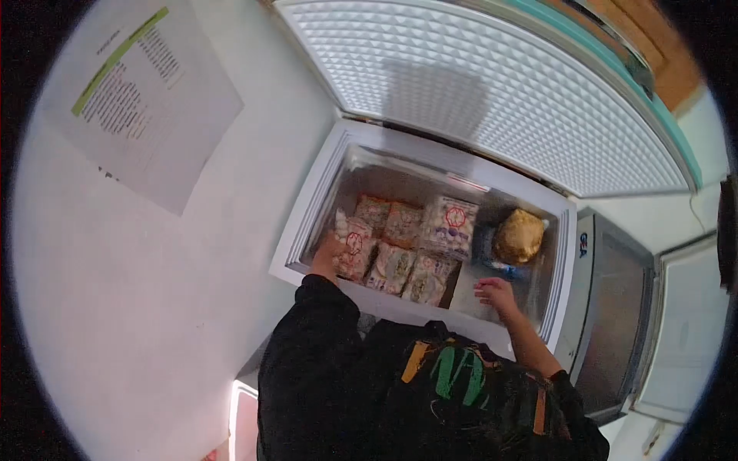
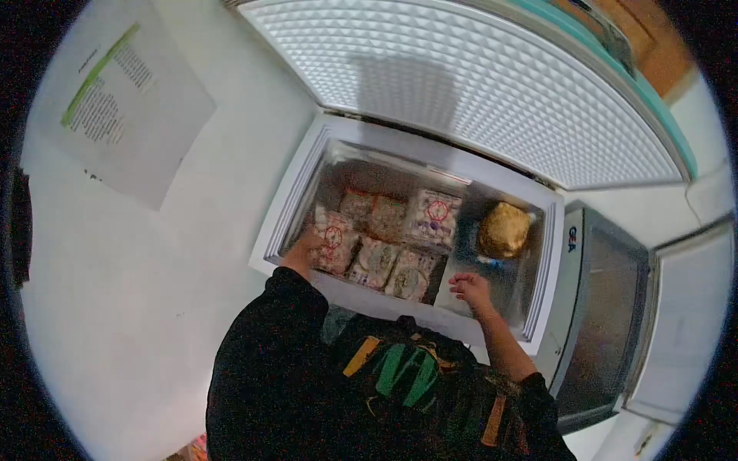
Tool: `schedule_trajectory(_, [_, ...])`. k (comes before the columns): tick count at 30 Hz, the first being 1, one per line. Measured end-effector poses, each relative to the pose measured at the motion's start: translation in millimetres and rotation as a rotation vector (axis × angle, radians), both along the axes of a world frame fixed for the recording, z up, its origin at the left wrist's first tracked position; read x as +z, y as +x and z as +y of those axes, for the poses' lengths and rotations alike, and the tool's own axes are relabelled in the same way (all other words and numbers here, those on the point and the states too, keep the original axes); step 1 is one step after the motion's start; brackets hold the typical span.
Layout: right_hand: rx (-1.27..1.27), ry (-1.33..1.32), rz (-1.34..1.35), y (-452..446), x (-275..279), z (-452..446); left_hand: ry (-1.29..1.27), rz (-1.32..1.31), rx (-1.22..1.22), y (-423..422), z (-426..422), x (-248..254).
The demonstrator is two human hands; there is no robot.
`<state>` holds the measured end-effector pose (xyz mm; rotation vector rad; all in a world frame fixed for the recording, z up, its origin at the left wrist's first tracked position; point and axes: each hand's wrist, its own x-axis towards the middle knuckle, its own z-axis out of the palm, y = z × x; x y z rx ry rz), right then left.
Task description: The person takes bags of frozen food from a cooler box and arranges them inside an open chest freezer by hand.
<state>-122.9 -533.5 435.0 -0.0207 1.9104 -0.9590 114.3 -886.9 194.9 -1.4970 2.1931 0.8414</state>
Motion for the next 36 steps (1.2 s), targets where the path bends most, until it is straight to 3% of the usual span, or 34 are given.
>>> schedule_trajectory(2, [0.111, 0.027, 0.004, 12, -9, -20, 0.015, -0.019, 0.007, -1, 7, -5])
schedule_trajectory(6, [0.524, -0.238, 0.031, 39, -23, -81, 0.029, -0.018, 0.029, -6, 15, -11])
schedule_trajectory(8, [0.905, -0.101, 0.127, 44, -29, -116, 0.033, -0.021, 0.047, -7, 19, -15])
schedule_trajectory(11, [1.140, 0.014, 0.355, 68, -36, -153, 0.034, -0.036, 0.065, -5, 21, -21])
schedule_trajectory(12, [1.148, 0.018, 0.355, 71, -49, -154, 0.033, -0.041, 0.073, -3, 23, -24])
schedule_trajectory(14, [1.089, -0.222, 0.340, 73, -88, -146, 0.031, -0.052, 0.083, -4, 23, -28])
schedule_trajectory(17, [1.117, -0.284, 0.206, 81, -103, -134, 0.026, -0.049, 0.071, -7, 25, -27])
schedule_trajectory(21, [0.993, -0.287, 0.160, 83, -96, -127, 0.020, 0.051, -0.014, -31, 34, -19])
schedule_trajectory(23, [1.048, -0.095, 0.191, 84, -80, -135, 0.016, 0.110, -0.064, -44, 39, -17])
schedule_trajectory(26, [0.903, -0.178, 0.164, 79, -127, -115, 0.008, 0.152, -0.118, -60, 43, -19])
schedule_trajectory(29, [0.749, -0.341, 0.092, 77, -132, -106, -0.011, 0.141, -0.125, -59, 42, -22])
schedule_trajectory(32, [0.719, -0.305, 0.067, 62, -100, -120, -0.027, 0.117, -0.118, -47, 35, -29])
schedule_trajectory(36, [0.669, -0.240, 0.240, 49, -82, -113, -0.097, 0.176, -0.198, -36, 22, -36])
